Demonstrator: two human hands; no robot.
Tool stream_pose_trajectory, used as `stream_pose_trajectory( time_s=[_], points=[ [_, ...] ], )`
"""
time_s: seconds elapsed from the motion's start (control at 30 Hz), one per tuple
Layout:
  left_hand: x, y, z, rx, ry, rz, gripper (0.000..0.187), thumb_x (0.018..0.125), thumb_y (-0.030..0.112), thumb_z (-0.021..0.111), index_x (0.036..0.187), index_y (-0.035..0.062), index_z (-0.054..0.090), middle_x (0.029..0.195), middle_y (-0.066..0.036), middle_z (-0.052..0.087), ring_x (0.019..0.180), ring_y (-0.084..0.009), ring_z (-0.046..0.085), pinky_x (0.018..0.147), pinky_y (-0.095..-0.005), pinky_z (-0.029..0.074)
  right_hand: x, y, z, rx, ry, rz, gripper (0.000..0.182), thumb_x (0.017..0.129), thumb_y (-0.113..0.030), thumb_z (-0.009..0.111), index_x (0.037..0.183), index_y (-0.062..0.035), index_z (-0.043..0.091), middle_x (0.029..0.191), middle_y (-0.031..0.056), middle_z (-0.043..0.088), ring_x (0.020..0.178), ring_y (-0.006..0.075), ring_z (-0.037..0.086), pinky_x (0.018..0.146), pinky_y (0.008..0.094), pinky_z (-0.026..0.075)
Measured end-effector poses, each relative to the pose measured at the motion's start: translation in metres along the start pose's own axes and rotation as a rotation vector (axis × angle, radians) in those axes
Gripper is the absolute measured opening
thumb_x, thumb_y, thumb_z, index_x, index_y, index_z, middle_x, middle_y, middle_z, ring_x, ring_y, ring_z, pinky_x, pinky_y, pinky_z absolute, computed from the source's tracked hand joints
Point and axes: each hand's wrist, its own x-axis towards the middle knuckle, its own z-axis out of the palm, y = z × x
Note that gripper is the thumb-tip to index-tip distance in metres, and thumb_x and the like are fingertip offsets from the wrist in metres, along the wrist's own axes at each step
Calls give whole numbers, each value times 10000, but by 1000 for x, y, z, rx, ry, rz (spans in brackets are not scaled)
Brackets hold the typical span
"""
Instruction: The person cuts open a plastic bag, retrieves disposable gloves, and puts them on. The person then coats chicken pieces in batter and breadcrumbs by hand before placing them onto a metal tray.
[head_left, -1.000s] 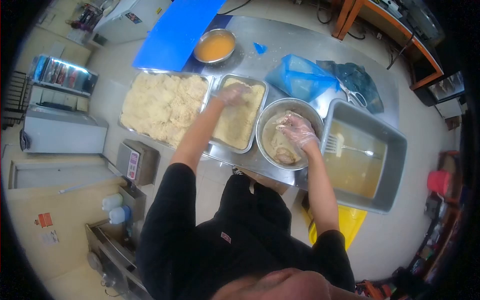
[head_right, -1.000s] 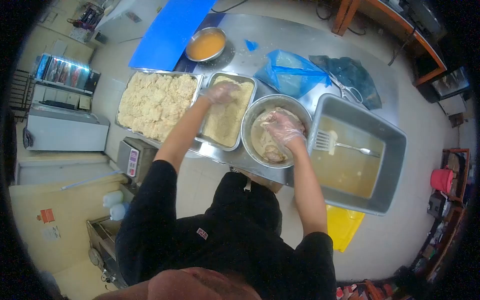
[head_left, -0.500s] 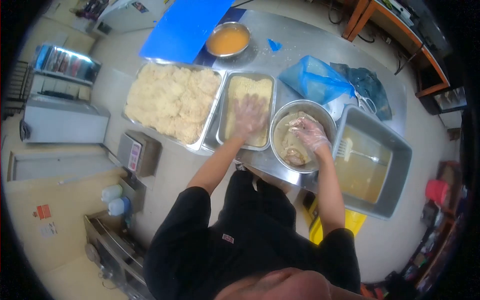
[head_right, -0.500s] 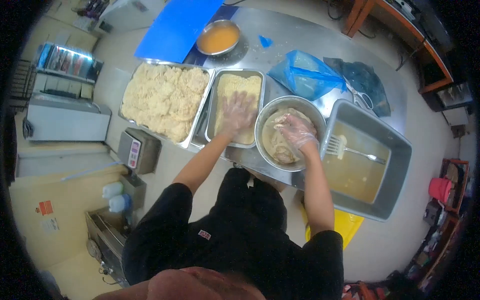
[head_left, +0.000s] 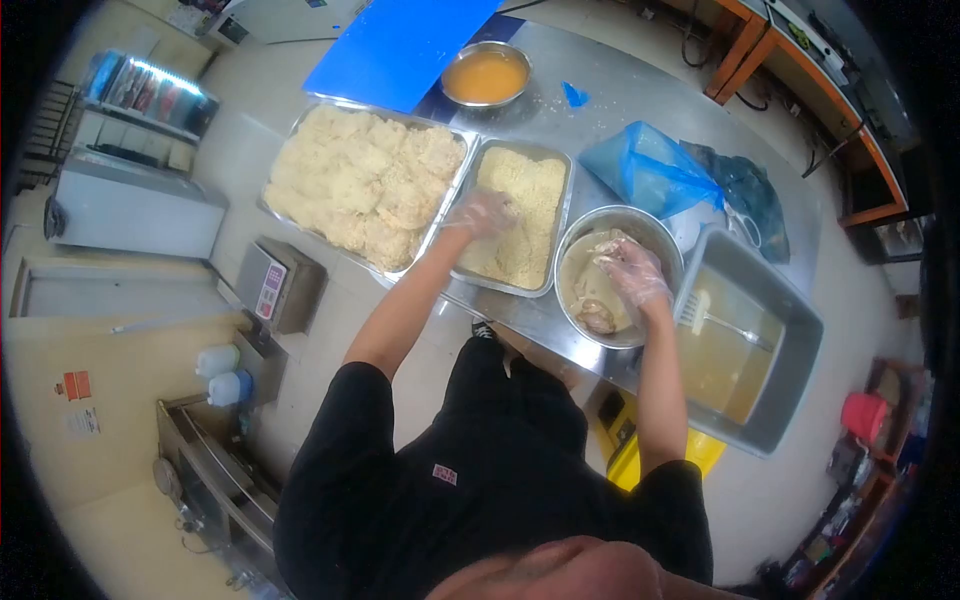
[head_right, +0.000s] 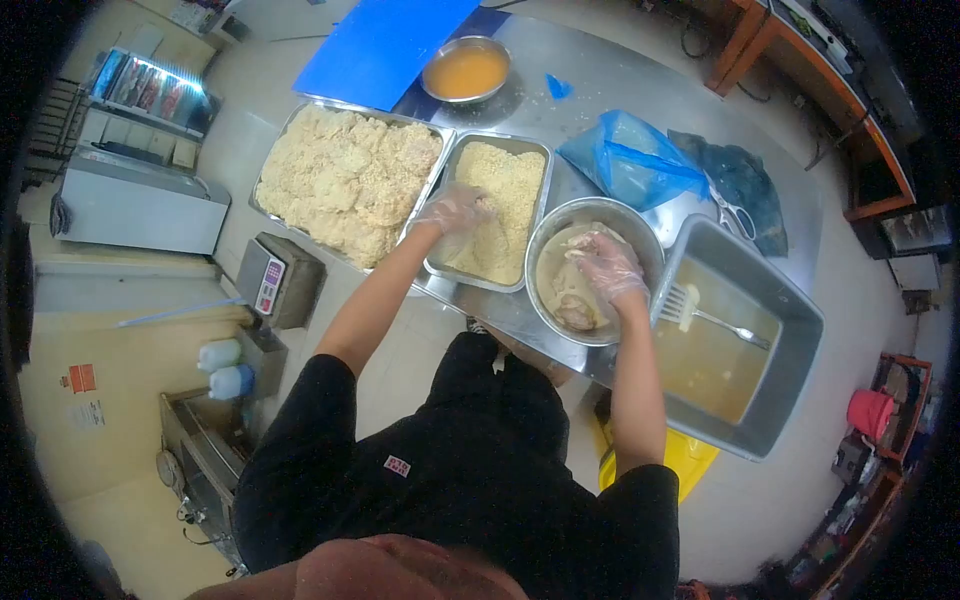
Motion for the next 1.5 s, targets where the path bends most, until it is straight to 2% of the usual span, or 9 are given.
stream_pose_trajectory(
  time_s=[0.17, 0.47, 0.73, 0.87, 1.07, 1.17, 1.33, 1.43, 1.5],
  points=[
    [-33, -6, 10, -133, 312, 176, 551, 900, 504, 666, 1255, 82, 651, 1089, -203, 711, 992, -393, 670, 875, -447, 526, -8, -24, -8, 29, 19, -46, 416, 857, -326, 739, 1170, -60, 673, 1088, 160, 713, 1018, 321, 667, 900, 406, 506],
    [-95, -24, -138, -376, 549, 29, 467, 941, 482, 649, 1275, 155, 651, 851, -24, 675, 706, -149, 598, 684, -329, 532, 0, 7, 7, 95, 70, -104, 387, 858, -280, 734, 1162, -47, 682, 1092, 165, 712, 1030, 313, 667, 912, 397, 505],
    [-87, -86, -214, 126, 623, -122, 389, 904, 315, 717, 1194, 59, 678, 917, -151, 727, 849, -264, 690, 795, -366, 548, 12, 37, 12, 10, 21, -61, 540, 846, -369, 750, 1273, -57, 640, 1245, 183, 670, 1169, 336, 626, 1002, 421, 473],
    [-28, -178, -138, 189, 620, -157, 342, 927, 346, 642, 1080, 45, 691, 955, -208, 716, 878, -324, 693, 809, -465, 538, 11, 36, 11, 30, -12, -61, 555, 857, -386, 743, 1295, -65, 629, 1273, 181, 658, 1183, 336, 620, 1008, 419, 469],
    [-7, -151, -124, 407, 766, -207, 490, 984, 430, 514, 1326, 86, 580, 1318, -235, 607, 1110, -352, 650, 927, -450, 514, -6, -9, 1, 102, -34, 11, 458, 889, -352, 733, 1233, -63, 645, 1203, 156, 675, 1126, 305, 633, 992, 393, 477],
    [45, -218, -66, 654, 844, -253, 672, 996, 510, 428, 1404, -23, 436, 1364, -271, 541, 1251, -401, 546, 1070, -467, 439, -1, 22, 11, -88, 163, -62, 437, 887, -335, 740, 1210, -55, 651, 1176, 148, 677, 1100, 292, 634, 982, 378, 480],
    [2, -94, -116, -88, 679, -403, 677, 1026, 481, 384, 1455, -42, 386, 1540, -277, 377, 1394, -403, 431, 1159, -485, 354, 8, 32, 1, 201, 174, -10, 390, 869, -321, 733, 1148, -50, 701, 1203, 186, 682, 1128, 328, 652, 979, 420, 494],
    [-33, -35, -63, 477, 626, -65, 564, 1037, 337, 433, 1500, 21, 375, 1560, -228, 382, 1300, -369, 545, 1082, -444, 440, 0, -4, -16, -310, 152, -74, 350, 863, -291, 713, 1114, -47, 718, 1197, 196, 686, 1107, 359, 663, 973, 439, 506],
    [-74, 17, -26, 135, 585, 128, 541, 1042, 280, 461, 1520, 46, 366, 1552, -215, 402, 1327, -368, 521, 1084, -421, 448, -8, -33, -19, -544, -98, -10, 325, 876, -260, 675, 1117, -47, 720, 1191, 199, 688, 1097, 366, 666, 964, 444, 515]
  ],
)
